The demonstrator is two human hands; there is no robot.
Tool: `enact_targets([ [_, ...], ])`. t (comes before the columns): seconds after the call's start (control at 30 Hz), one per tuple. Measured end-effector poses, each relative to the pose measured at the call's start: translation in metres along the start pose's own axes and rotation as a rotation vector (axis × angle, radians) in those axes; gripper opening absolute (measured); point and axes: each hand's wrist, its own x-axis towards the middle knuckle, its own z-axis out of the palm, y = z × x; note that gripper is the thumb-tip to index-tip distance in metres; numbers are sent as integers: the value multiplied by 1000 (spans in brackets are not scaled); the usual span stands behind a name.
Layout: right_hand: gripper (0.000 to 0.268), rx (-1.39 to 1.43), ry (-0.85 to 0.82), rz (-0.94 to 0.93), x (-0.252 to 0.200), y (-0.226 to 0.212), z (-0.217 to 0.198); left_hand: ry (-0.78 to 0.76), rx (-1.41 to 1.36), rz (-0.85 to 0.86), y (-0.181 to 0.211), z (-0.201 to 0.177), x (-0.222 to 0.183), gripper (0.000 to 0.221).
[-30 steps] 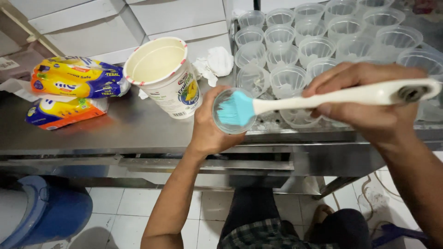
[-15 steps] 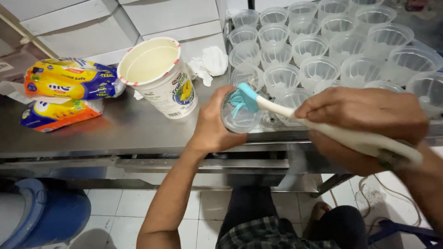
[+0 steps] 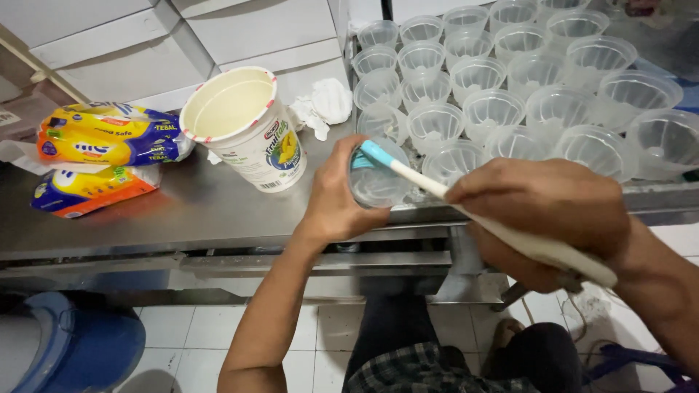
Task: Coating the inside of small plastic cups with a liquid using a silicone brush
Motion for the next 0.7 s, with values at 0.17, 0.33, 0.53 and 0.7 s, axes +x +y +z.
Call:
enact_targets([
  [0.17,9,52,215,128,-33,35,17,180,105,179,-17,25,-2,94],
  [0.33,12,3,387,375,0,-12,2,305,-40,118,-7,21,-2,92],
  [0.53,12,130,520,330,2,-6,13,311,55,94,-14,25,-3,97],
  [0.7,10,245,556,163,-17,26,25,335,59,82,-11,28,-2,97],
])
